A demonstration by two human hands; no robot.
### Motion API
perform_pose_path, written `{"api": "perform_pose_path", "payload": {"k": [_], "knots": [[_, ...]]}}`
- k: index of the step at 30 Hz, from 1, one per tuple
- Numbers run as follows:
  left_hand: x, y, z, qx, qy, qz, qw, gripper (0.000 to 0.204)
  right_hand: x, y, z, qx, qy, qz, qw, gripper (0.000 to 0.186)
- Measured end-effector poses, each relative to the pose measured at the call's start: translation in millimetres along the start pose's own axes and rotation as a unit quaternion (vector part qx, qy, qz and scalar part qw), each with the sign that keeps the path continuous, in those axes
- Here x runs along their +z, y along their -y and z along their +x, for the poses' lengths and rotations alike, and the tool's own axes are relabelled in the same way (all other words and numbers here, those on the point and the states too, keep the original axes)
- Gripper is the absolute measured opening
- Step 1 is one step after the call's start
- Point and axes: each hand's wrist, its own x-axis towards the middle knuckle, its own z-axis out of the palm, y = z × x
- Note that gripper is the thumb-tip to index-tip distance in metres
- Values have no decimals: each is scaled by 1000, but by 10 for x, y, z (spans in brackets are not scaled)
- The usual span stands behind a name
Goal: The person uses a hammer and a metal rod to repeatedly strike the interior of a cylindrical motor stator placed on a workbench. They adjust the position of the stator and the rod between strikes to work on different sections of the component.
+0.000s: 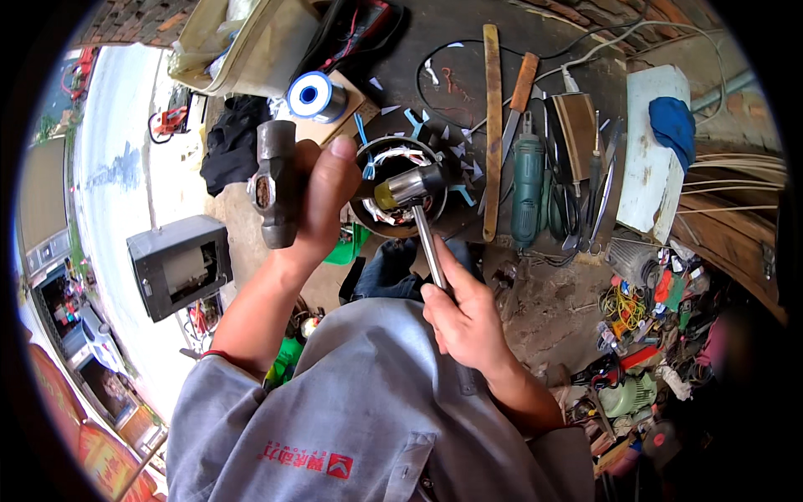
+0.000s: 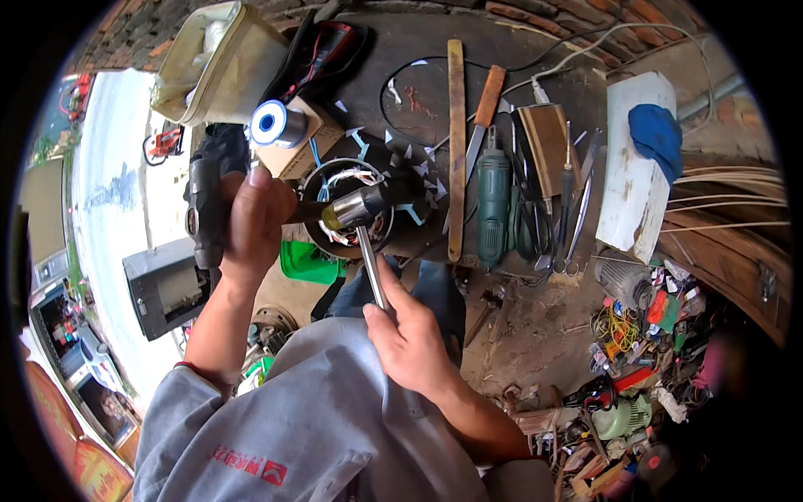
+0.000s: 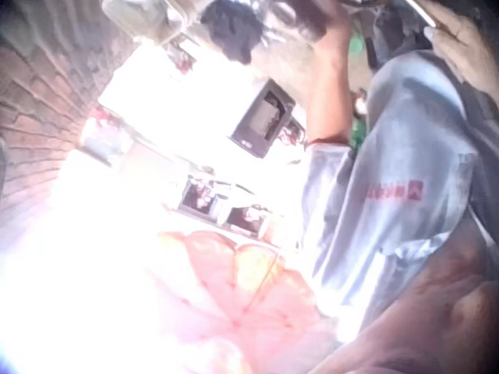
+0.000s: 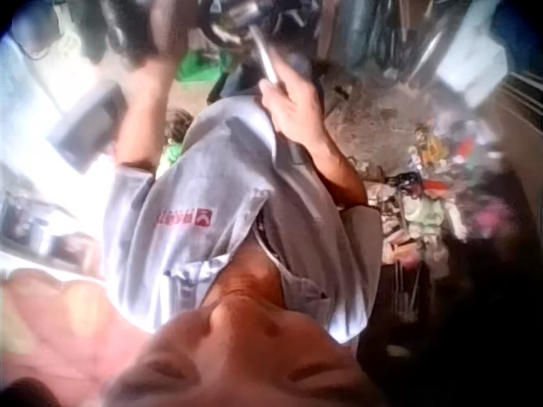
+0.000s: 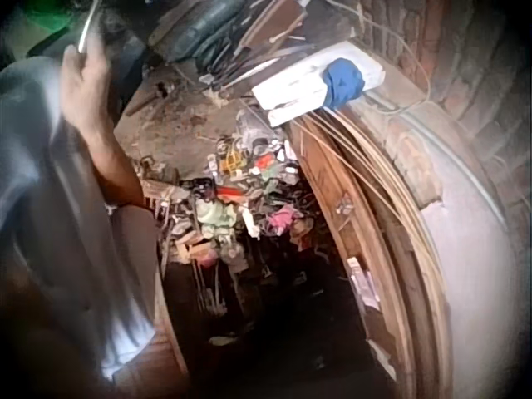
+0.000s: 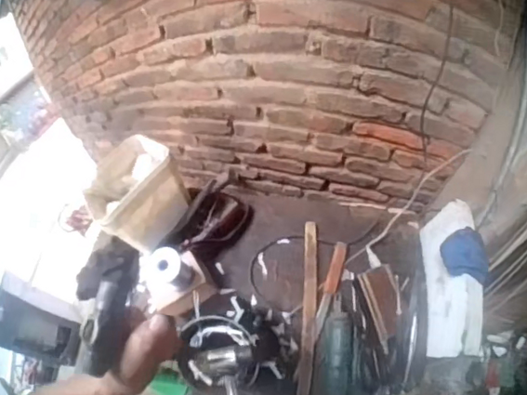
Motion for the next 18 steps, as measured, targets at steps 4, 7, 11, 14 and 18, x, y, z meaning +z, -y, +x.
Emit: {"api": "perform_pose_path", "payload": {"k": [4,7,11,14,18], "knots": [[42,-36,35,10,39,4,999,48,-91,137,-168,-132,-182,9,974,57],[93,-67,42,37,67,-9,997,42,-365,330,-248,-142,-267,10,953,56],[119,-61,9,29,37,-10,999,45,-541,436,-253,-135,-276,-10,952,54],[97,-57,-41,6,20,-15,1000,48,-533,415,-142,-115,-251,24,961,58],[104,-99,-16,19,35,-37,999,47,-20,-31,-98,-88,-32,-130,987,59]]}}
